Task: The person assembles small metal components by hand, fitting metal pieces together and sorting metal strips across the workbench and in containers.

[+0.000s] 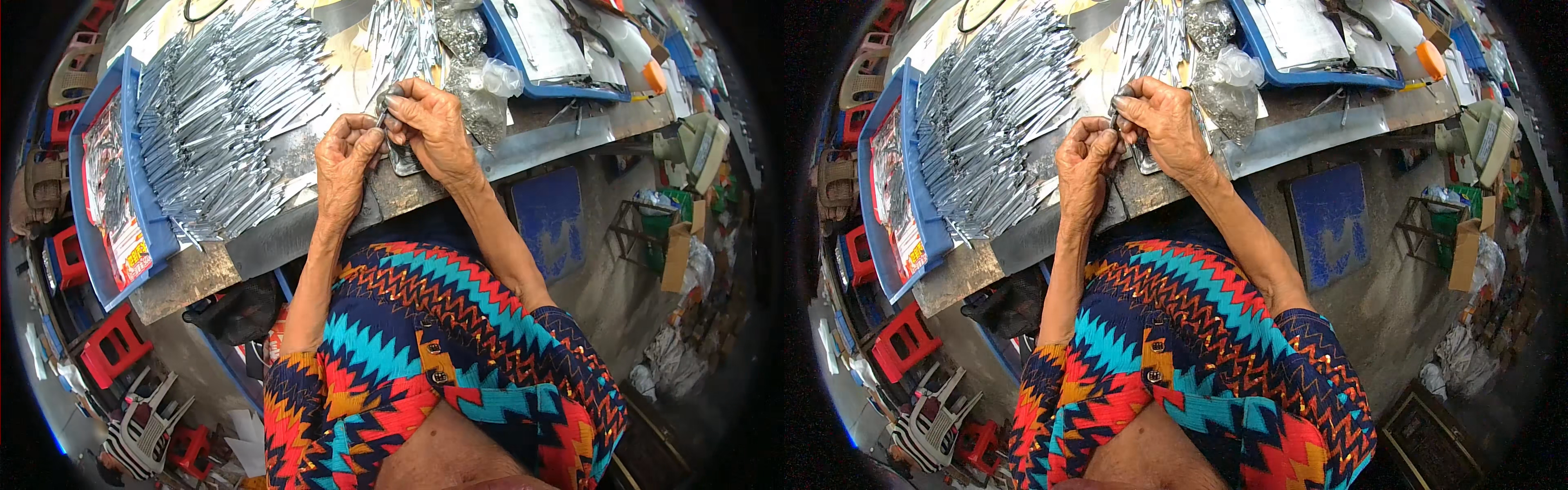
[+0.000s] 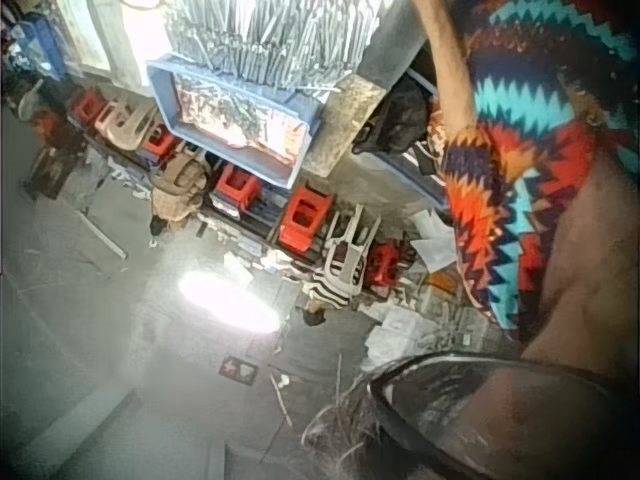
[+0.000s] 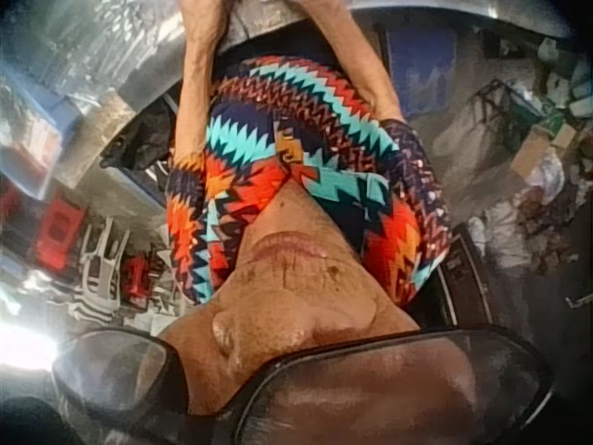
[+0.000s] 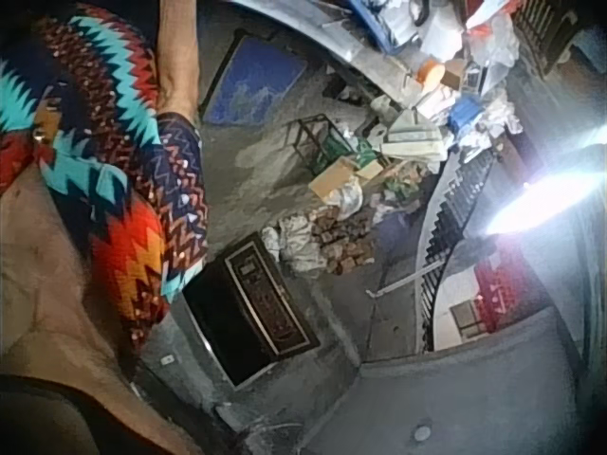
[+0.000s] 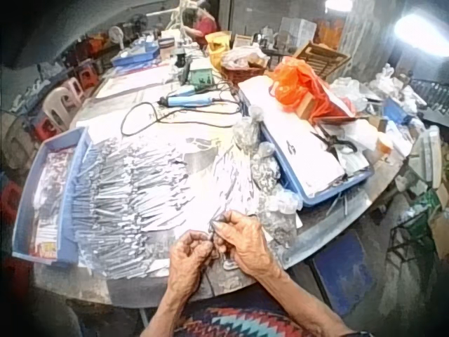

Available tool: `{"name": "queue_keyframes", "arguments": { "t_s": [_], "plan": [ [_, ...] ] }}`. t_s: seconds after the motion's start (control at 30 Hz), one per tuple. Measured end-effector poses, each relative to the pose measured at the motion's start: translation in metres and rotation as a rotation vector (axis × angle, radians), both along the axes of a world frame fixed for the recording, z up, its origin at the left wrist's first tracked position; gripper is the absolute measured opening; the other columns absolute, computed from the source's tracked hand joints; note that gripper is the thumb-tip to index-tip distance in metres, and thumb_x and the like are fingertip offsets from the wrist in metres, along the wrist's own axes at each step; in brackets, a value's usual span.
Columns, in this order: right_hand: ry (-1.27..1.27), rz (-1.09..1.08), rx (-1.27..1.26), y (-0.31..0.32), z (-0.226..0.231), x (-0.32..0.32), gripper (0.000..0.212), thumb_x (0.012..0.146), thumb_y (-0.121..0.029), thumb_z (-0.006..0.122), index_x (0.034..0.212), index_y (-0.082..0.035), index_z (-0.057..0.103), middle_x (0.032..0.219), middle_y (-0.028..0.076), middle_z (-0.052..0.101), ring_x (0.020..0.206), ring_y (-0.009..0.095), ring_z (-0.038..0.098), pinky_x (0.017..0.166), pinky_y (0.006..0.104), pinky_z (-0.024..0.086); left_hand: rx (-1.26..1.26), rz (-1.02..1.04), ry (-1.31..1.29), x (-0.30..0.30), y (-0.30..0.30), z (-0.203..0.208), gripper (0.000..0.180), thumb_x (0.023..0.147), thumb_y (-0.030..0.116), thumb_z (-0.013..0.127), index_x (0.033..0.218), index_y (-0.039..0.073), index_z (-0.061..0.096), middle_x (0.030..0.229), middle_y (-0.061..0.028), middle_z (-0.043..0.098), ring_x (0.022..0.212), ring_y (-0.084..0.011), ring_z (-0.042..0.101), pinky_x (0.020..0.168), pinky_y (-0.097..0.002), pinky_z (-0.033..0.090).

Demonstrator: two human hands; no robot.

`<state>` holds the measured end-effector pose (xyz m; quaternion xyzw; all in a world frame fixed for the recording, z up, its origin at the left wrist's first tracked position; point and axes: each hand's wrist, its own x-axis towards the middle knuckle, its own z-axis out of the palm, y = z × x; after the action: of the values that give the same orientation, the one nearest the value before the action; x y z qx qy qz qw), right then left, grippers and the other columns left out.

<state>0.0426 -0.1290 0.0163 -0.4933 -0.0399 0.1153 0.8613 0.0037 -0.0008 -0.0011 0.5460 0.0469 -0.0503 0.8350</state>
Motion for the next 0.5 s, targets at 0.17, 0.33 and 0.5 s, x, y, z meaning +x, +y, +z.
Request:
{"name": "queue_keyframes", "arguments": {
  "t_s": [0.17,0.33,0.5],
  "plan": [
    [0.003,0.002,-0.028,-0.001,0.0,-0.001,0.014,0.083,-0.009,0.057,0.083,0.005,0.054,0.063,0.004,0.054,0.051,0.008,0.048,0.048,0.0193,0.04,0.042,0.004,-0.011,0.0,0.001,0.001,0.017,0.084,0.012,0.059,0.092,-0.001,0.053,0.072,-0.0009,0.056,0.06,-0.003,0.045,0.053,-0.0161,0.035],
    [-0.082,-0.03,-0.204,-0.001,0.005,-0.004,0.013,0.083,-0.008,0.055,0.081,0.004,0.055,0.062,0.003,0.055,0.051,0.007,0.048,0.048,0.0195,0.04,0.114,0.027,-0.05,-0.001,0.001,0.001,0.013,0.083,0.008,0.059,0.091,-0.001,0.053,0.074,-0.0005,0.056,0.064,-0.0041,0.048,0.057,-0.017,0.039],
    [-0.148,-0.097,-0.398,0.002,0.009,-0.012,0.01,0.081,-0.007,0.056,0.081,0.003,0.057,0.062,0.002,0.055,0.052,0.006,0.05,0.049,0.0194,0.042,0.143,0.071,-0.098,-0.002,-0.002,0.0,0.008,0.082,0.004,0.057,0.087,-0.001,0.053,0.074,-0.0007,0.056,0.068,-0.0052,0.051,0.061,-0.0176,0.042]
  ]
}}
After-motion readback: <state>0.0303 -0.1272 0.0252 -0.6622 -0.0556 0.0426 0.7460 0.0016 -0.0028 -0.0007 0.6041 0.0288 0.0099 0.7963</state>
